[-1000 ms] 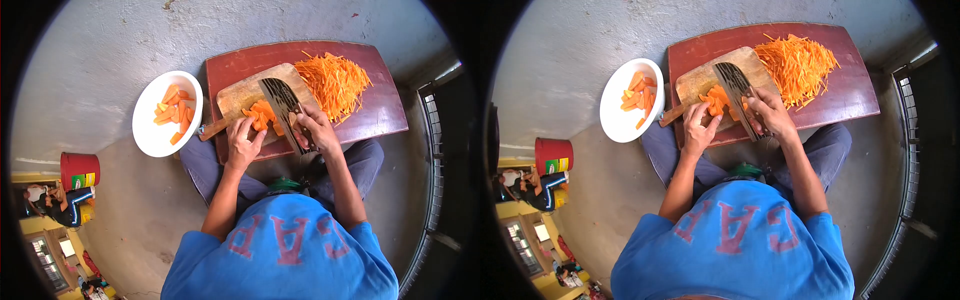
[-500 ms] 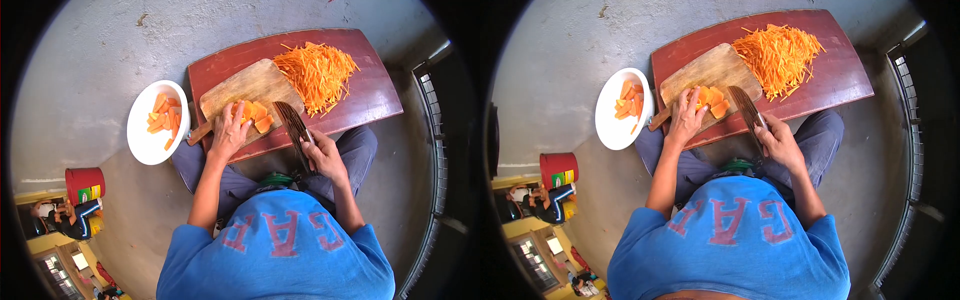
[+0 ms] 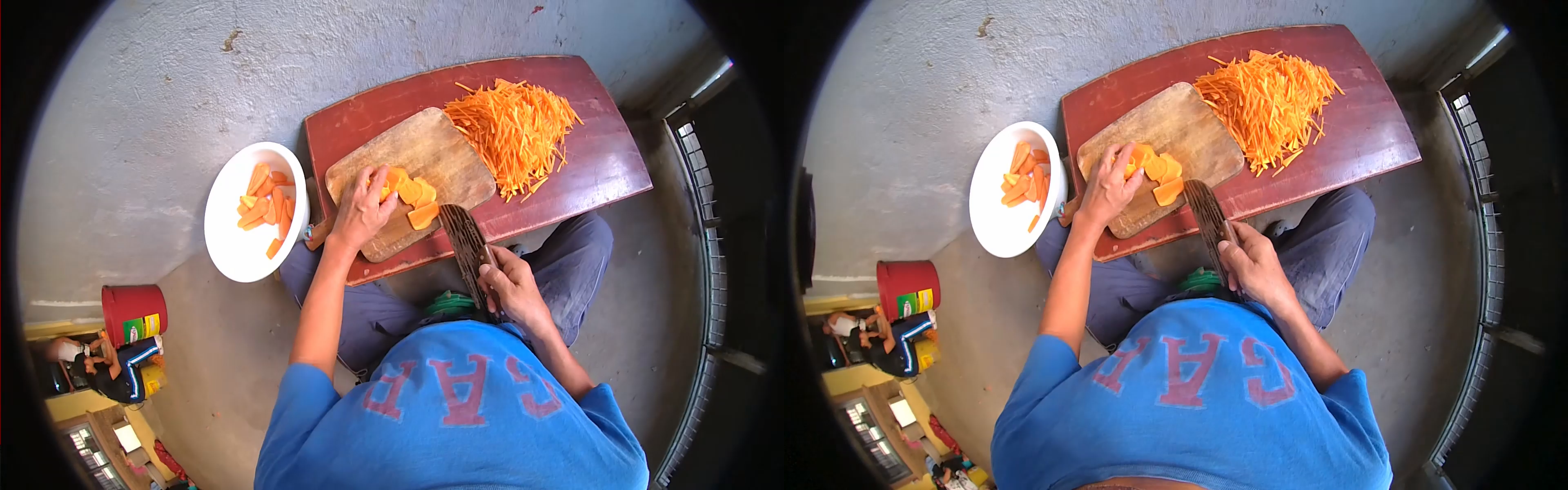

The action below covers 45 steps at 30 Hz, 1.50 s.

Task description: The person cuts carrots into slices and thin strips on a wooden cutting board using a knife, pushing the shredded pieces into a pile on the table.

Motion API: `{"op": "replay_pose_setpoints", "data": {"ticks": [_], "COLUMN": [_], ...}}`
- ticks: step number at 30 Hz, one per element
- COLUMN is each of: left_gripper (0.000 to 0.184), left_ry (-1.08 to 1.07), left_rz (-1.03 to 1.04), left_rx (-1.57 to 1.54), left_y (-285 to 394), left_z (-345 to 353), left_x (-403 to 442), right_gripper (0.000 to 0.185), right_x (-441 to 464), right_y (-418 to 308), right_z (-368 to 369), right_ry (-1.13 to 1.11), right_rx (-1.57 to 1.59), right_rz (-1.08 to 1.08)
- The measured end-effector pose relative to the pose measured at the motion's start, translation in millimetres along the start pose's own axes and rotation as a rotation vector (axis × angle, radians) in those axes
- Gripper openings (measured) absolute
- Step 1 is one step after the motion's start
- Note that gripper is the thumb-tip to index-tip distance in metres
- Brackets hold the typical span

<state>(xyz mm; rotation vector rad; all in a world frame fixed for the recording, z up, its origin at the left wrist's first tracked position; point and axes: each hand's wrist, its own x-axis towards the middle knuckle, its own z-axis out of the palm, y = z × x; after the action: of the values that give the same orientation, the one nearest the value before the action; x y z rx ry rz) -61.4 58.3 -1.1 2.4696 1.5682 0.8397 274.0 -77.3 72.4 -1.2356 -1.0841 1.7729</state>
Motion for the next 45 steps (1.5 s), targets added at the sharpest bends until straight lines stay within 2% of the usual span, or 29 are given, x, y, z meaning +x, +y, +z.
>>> {"op": "replay_pose_setpoints", "data": {"ticks": [4, 6, 9, 12, 15, 19, 23, 25, 28, 34, 37, 45], "left_gripper": [0.061, 0.061, 0.066, 0.073, 0.075, 0.066, 0.057, 0.053, 0.048, 0.044, 0.044, 0.063], "left_ry": [0.025, 0.033, 0.181, 0.105, -0.080, -0.034, -0.006, 0.019, 0.026, 0.098, 0.090, 0.152], "left_rz": [-0.010, -0.078, -0.018, -0.160, -0.104, -0.124, -0.116, -0.106, -0.220, -0.306, -0.239, -0.287], "left_rx": [-0.053, -0.045, 0.182, 0.109, -0.072, -0.127, -0.156, -0.192, -0.372, -0.307, -0.273, -0.145], "left_y": [-16, -11, 19, 42, 64, 56, 58, 63, 67, 60, 64, 81], "left_z": [-3, -7, -26, -25, -22, -10, -2, -4, -5, -1, 3, 8], "left_x": [14, 13, 8, -20, -32, -31, -26, -24, -24, -20, -16, -15], "right_gripper": [0.028, 0.026, 0.024, 0.023, 0.023, 0.024, 0.026, 0.033, 0.028, 0.035, 0.036, 0.032], "right_x": [15, 19, 23, 24, 32, 52, 69, 75, 73, 77, 75, 68], "right_y": [-5, -9, -17, -22, -24, -25, -32, -28, -31, -32, -33, -36], "right_z": [10, 17, 15, 1, -13, -16, -2, 7, 21, 15, 9, 5], "right_ry": [-0.106, -0.071, -0.055, -0.036, 0.031, 0.109, 0.029, -0.028, -0.033, -0.067, -0.019, 0.027], "right_rx": [-0.078, -0.172, -0.213, -0.203, -0.318, -0.559, -0.574, -0.598, -0.563, -0.519, -0.538, -0.542], "right_rz": [0.017, -0.021, -0.046, -0.056, -0.052, -0.229, -0.289, -0.319, -0.271, -0.182, -0.179, -0.156]}}
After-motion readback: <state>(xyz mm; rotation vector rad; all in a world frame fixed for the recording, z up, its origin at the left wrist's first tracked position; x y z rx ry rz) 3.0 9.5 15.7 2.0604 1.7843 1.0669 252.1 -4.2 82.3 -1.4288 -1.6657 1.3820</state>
